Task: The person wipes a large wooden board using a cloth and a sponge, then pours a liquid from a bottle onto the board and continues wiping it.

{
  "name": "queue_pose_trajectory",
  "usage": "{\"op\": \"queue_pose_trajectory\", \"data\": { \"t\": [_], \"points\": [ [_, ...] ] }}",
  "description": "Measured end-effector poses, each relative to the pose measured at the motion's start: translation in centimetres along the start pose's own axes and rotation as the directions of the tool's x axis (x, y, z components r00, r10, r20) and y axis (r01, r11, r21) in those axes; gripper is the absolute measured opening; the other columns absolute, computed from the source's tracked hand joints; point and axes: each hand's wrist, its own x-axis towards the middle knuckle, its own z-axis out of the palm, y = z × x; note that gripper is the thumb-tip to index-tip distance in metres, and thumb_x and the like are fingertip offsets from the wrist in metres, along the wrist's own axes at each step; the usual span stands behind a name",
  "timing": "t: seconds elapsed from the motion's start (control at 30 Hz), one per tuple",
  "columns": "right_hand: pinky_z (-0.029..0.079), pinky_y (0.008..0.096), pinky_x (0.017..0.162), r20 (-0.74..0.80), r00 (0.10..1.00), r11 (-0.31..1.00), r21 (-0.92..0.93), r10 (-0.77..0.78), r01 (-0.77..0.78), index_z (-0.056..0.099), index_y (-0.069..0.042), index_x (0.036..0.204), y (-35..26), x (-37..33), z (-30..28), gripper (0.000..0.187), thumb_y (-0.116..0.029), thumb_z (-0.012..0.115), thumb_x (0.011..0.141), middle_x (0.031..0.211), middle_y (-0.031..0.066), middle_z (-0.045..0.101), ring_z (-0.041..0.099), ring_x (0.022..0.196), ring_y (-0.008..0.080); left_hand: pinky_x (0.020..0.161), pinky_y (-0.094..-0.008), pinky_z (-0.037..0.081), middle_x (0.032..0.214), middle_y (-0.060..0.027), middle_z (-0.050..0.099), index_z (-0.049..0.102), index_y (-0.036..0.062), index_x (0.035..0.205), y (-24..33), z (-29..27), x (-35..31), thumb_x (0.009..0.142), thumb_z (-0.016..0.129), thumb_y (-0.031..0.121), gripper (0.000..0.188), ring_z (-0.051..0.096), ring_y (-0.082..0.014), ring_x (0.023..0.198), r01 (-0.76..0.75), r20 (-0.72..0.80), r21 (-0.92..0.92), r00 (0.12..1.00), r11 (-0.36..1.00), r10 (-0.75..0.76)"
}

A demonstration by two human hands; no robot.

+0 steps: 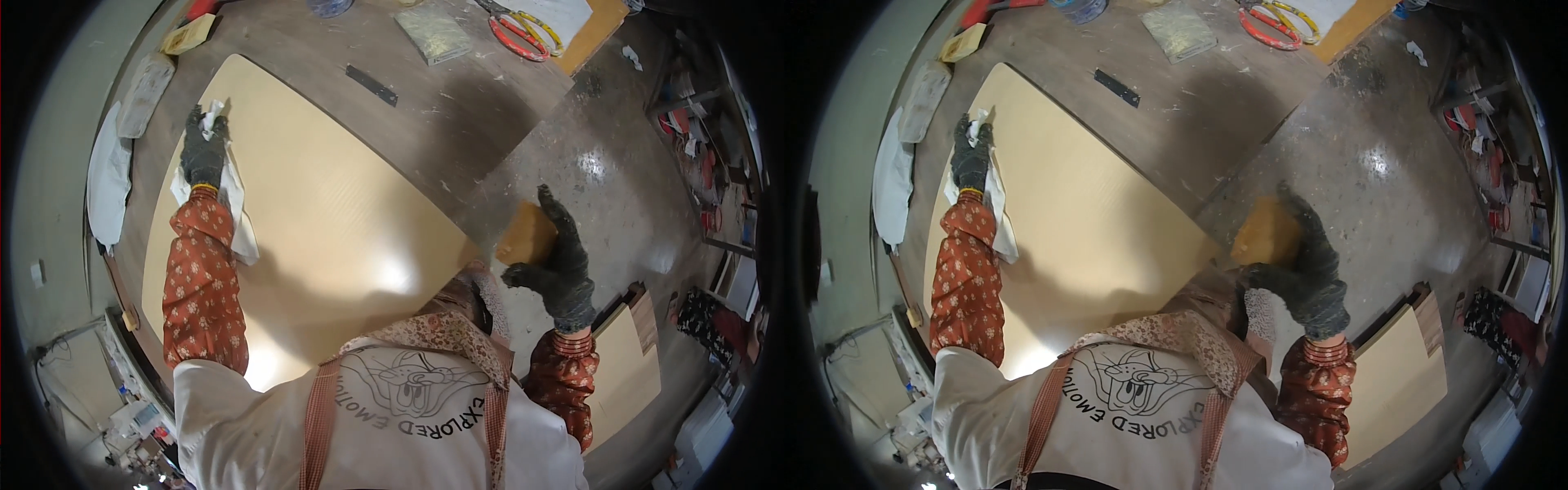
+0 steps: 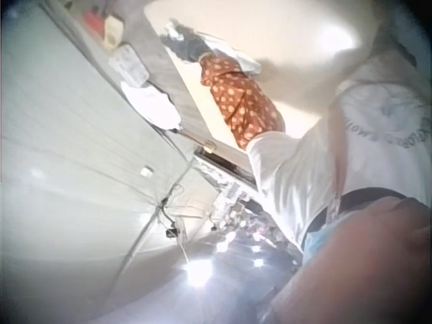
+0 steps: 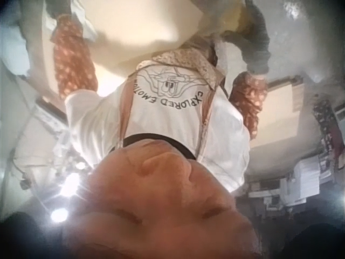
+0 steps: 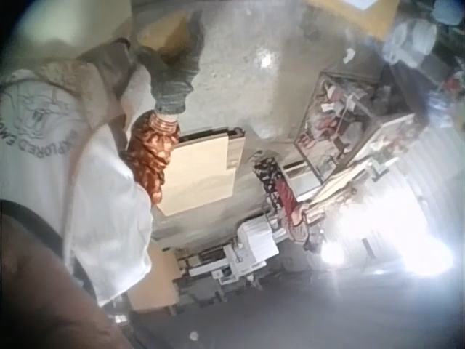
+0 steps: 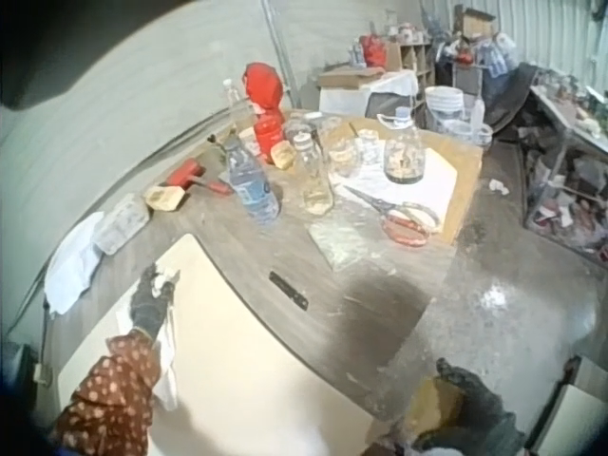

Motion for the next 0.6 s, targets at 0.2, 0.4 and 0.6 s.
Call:
{"op": "queue_pose_trajectory", "data": {
  "t": [0.2, 0.4, 0.6],
  "points": [
    [0.047, 0.0401, 0.096, 0.198, 0.979, 0.919, -0.374, -0.05, 0.123, 0.048, -0.009, 0.128, 0.4, 7.3, 4.2, 0.069, -0.01, 0.083, 0.068, 0.127, 0.0116, 0.052, 0.053, 0.115, 0.0277, 0.082, -0.0282, 0.052, 0.116, -0.011, 0.062, 0.048, 0.0009, 0.132, -0.9, 1.0, -3.1, 0.087, 0.065, 0.01, 0.049, 0.063, -0.0181, 0.093, -0.249, -0.006, 0.003, 0.968, 0.969, 0.249],
    [0.046, 0.0387, 0.095, 0.39, 0.857, 0.848, -0.269, -0.337, 0.456, 0.057, -0.003, 0.121, 4.8, 13.9, 11.6, 0.053, -0.009, 0.078, 0.072, 0.12, 0.0145, 0.06, 0.057, 0.11, 0.0282, 0.086, -0.0328, 0.052, 0.113, -0.011, 0.062, 0.052, 0.0019, 0.128, -4.1, 1.6, -7.6, 0.083, 0.072, 0.016, 0.051, 0.063, -0.0209, 0.099, -0.222, 0.099, -0.26, 0.962, 0.94, 0.254],
    [0.047, 0.0398, 0.093, 0.372, 0.834, 0.819, -0.256, -0.407, 0.514, 0.058, -0.003, 0.12, 6.5, 16.7, 19.9, 0.041, -0.012, 0.067, 0.081, 0.118, 0.0164, 0.062, 0.06, 0.107, 0.0326, 0.1, -0.0463, 0.043, 0.117, -0.0176, 0.061, 0.054, -0.0001, 0.125, -3.7, 0.5, -10.0, 0.07, 0.076, 0.016, 0.062, 0.057, -0.0371, 0.111, -0.573, 0.092, 0.141, 0.82, 0.808, 0.565]
  ]
}}
